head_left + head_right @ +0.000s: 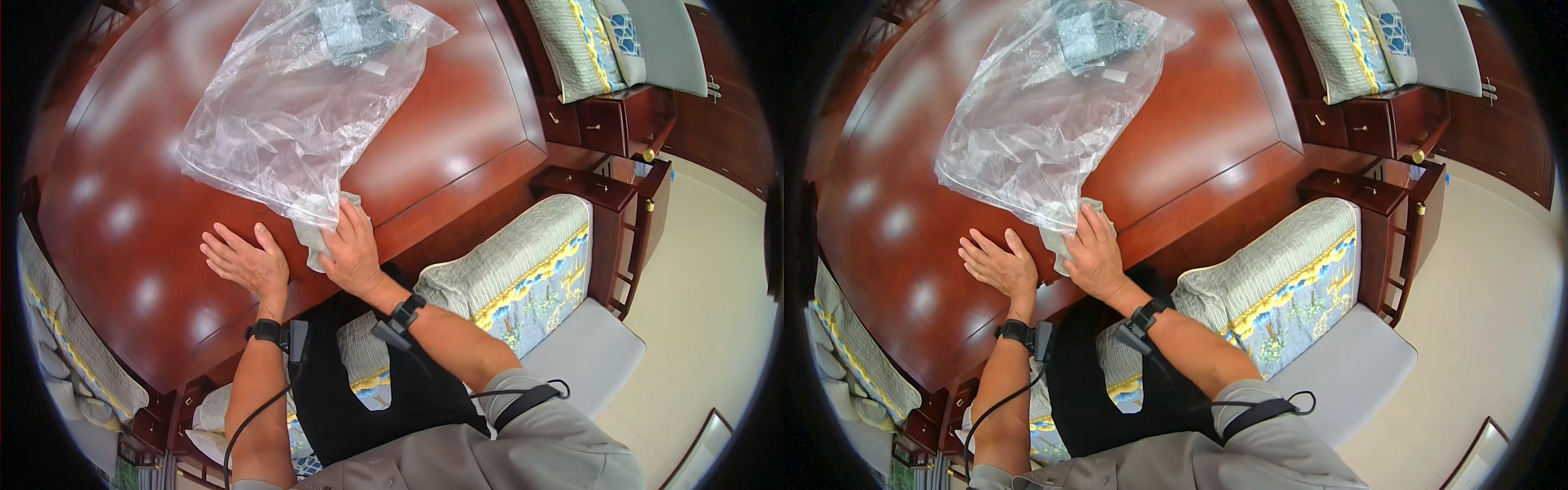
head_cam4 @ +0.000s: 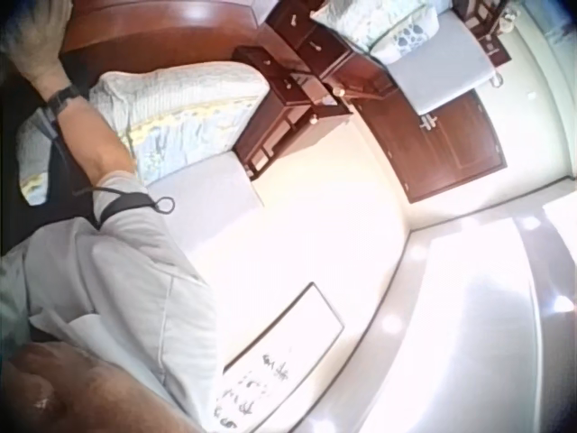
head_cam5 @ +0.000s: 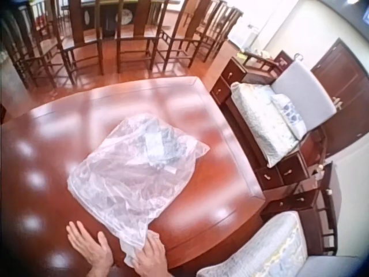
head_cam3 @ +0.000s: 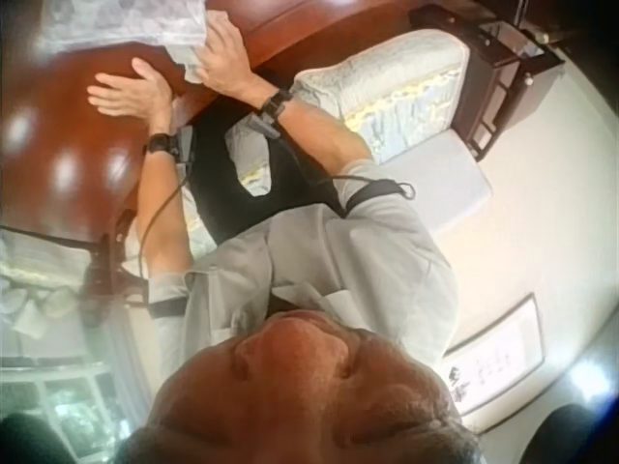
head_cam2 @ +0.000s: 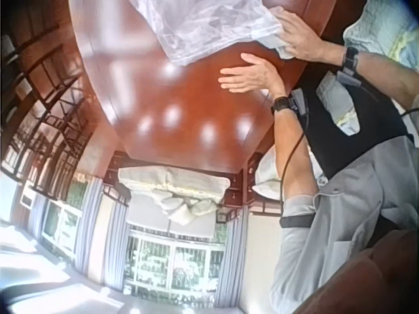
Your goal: Wiping down the wall, furniture frames, and a large wooden table with a cloth.
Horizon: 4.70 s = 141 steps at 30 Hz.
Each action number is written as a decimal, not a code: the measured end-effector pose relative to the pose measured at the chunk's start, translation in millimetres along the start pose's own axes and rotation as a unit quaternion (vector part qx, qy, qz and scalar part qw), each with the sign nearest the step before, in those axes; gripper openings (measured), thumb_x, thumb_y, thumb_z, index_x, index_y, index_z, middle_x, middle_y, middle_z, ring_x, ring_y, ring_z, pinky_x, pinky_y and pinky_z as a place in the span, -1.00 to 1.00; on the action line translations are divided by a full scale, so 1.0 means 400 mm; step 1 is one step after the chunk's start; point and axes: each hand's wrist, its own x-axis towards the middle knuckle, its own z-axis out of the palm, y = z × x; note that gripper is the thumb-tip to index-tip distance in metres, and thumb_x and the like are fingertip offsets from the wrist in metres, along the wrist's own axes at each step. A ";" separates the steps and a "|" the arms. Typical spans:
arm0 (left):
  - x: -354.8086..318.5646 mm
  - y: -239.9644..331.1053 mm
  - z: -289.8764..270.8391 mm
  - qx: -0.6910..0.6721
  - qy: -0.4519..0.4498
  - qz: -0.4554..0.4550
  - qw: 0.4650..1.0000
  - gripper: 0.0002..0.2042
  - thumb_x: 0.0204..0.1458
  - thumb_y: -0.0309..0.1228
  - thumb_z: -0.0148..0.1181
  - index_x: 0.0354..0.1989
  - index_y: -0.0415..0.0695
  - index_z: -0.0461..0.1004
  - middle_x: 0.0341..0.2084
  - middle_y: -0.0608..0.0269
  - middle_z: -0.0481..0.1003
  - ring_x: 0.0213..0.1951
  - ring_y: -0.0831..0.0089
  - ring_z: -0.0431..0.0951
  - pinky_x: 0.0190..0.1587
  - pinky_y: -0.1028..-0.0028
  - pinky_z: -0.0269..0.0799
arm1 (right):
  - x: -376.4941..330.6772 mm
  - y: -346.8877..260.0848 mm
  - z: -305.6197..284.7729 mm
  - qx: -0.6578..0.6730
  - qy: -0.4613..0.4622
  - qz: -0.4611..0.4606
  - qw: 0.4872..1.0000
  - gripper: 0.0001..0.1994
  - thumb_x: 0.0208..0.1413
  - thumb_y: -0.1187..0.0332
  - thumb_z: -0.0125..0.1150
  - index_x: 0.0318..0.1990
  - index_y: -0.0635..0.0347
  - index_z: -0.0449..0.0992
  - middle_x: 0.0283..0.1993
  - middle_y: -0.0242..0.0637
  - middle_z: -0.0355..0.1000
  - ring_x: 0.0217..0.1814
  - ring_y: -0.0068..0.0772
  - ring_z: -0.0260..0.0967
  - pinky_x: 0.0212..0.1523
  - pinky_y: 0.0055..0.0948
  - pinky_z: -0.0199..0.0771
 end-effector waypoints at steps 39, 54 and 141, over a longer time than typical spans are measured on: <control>-0.058 -0.232 -0.015 -0.075 0.002 0.330 0.941 -0.35 0.25 -0.19 0.14 0.45 -0.24 0.18 0.47 -0.24 0.03 0.50 -0.17 -0.04 0.50 -0.07 -0.19 | 0.102 0.659 -0.379 -0.144 0.299 0.003 0.943 -0.68 0.08 0.30 0.06 -0.06 0.19 0.59 -0.11 0.07 0.54 -0.02 0.18 0.46 0.06 0.00 0.43; -0.160 -0.324 -0.012 -0.127 0.083 0.330 0.932 -0.51 0.28 -0.22 0.11 0.33 -0.17 0.36 0.37 -0.13 0.27 0.42 -0.08 0.18 0.46 -0.04 0.01 | -0.285 -0.042 0.091 0.009 0.206 -0.111 0.972 -0.51 -0.18 0.32 0.37 -0.01 0.26 0.50 0.03 -0.01 0.41 0.19 0.11 0.29 0.32 0.02 0.20; -0.194 0.006 -0.016 -0.097 0.089 0.289 0.948 -0.36 0.15 0.06 0.20 0.29 -0.13 0.41 0.24 -0.34 0.28 0.35 -0.23 0.20 0.39 -0.20 0.00 | -0.309 0.016 0.390 0.549 0.138 0.515 0.644 -0.65 0.28 0.43 -0.07 0.04 0.54 0.50 0.06 0.07 0.53 0.11 -0.16 0.47 0.03 -0.22 0.45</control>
